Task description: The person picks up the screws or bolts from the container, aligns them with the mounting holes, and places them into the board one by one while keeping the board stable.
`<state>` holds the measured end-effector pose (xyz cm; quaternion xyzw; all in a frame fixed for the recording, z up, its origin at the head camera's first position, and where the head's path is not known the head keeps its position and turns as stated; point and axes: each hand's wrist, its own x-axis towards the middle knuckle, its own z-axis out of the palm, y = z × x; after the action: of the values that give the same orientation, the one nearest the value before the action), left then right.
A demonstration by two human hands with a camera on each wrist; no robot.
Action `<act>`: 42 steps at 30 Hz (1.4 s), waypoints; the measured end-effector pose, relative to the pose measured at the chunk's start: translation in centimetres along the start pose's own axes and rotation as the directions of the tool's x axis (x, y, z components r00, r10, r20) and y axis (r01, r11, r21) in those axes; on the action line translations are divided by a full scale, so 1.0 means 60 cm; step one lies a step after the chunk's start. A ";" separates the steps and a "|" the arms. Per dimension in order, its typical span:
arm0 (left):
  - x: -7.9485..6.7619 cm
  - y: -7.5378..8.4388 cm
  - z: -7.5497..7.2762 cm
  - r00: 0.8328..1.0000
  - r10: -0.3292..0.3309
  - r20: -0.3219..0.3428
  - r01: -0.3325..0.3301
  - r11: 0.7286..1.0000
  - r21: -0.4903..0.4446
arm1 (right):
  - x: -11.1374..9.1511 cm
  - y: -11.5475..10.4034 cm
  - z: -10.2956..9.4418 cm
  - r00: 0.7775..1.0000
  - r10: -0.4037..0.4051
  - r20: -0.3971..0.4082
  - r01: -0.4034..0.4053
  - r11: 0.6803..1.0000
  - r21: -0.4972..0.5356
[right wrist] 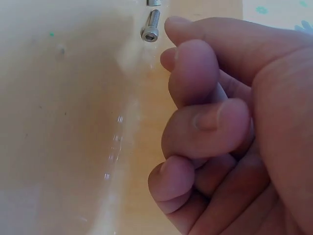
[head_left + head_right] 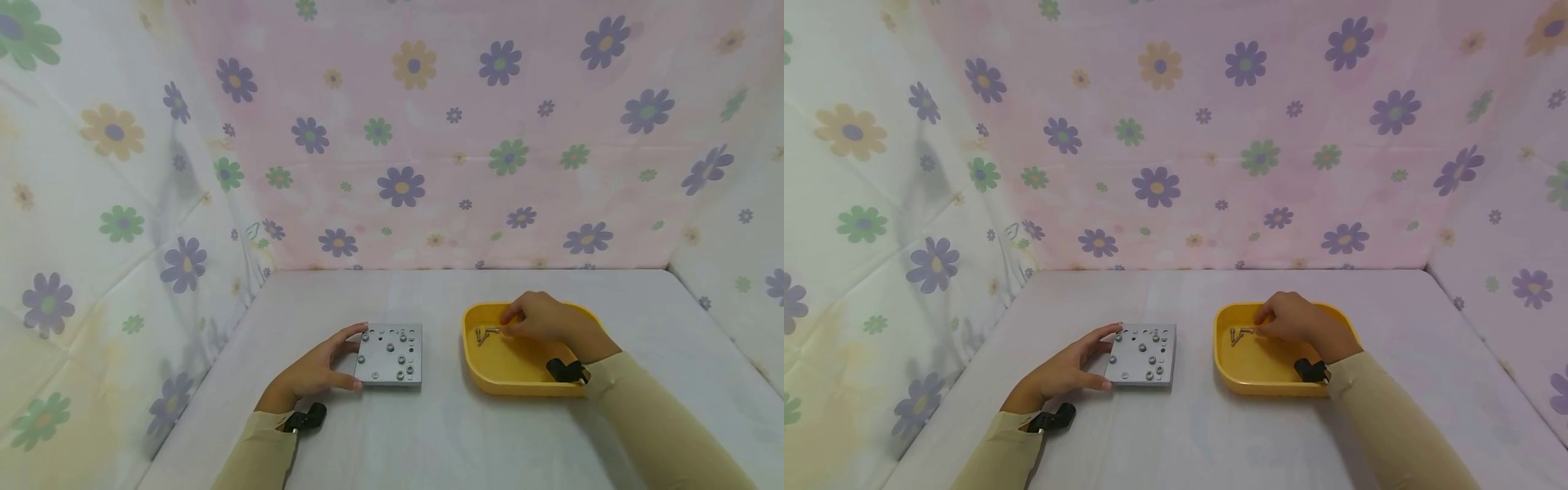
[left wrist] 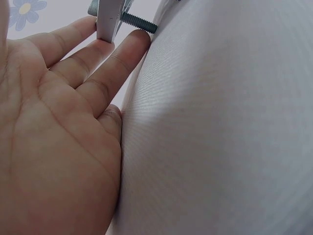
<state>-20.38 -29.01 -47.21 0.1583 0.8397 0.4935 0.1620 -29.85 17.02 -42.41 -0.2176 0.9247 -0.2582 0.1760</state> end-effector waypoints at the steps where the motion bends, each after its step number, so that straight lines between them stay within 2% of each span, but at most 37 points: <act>1: 0.001 0.000 0.000 1.000 0.004 0.000 -0.004 1.000 0.003 | 0.000 0.001 0.001 1.000 0.005 0.003 -0.005 1.000 0.008; 11: 0.001 0.001 0.001 1.000 -0.005 -0.010 0.005 1.000 0.014 | 0.006 0.009 0.013 1.000 -0.015 0.008 0.015 0.999 0.041; 19: 0.000 -0.001 0.000 1.000 -0.006 -0.013 0.006 1.000 0.015 | 0.017 -0.004 0.020 1.000 -0.012 0.028 0.011 1.000 0.025; 25: 0.000 0.000 0.001 1.000 -0.001 -0.012 0.001 1.000 0.025 | 0.028 -0.019 0.027 0.999 0.002 0.044 -0.002 1.000 0.009; 32: 0.002 -0.004 -0.002 1.000 0.006 -0.013 -0.005 1.000 0.025 | 0.038 -0.035 0.035 0.999 0.034 0.024 -0.034 0.999 -0.003; 37: 0.000 -0.002 -0.002 1.000 0.009 -0.009 -0.009 1.000 0.009 | 0.045 -0.040 0.042 0.999 0.028 0.016 -0.027 0.999 -0.024; 42: -0.001 0.001 0.000 1.000 0.006 -0.002 -0.006 1.000 0.006 | 0.041 -0.044 0.041 0.998 0.069 0.003 -0.069 0.996 -0.051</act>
<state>-20.33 -29.00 -47.14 0.1606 0.8409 0.4917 0.1594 -30.02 12.78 -43.43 -0.1907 0.9375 -0.2278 0.1814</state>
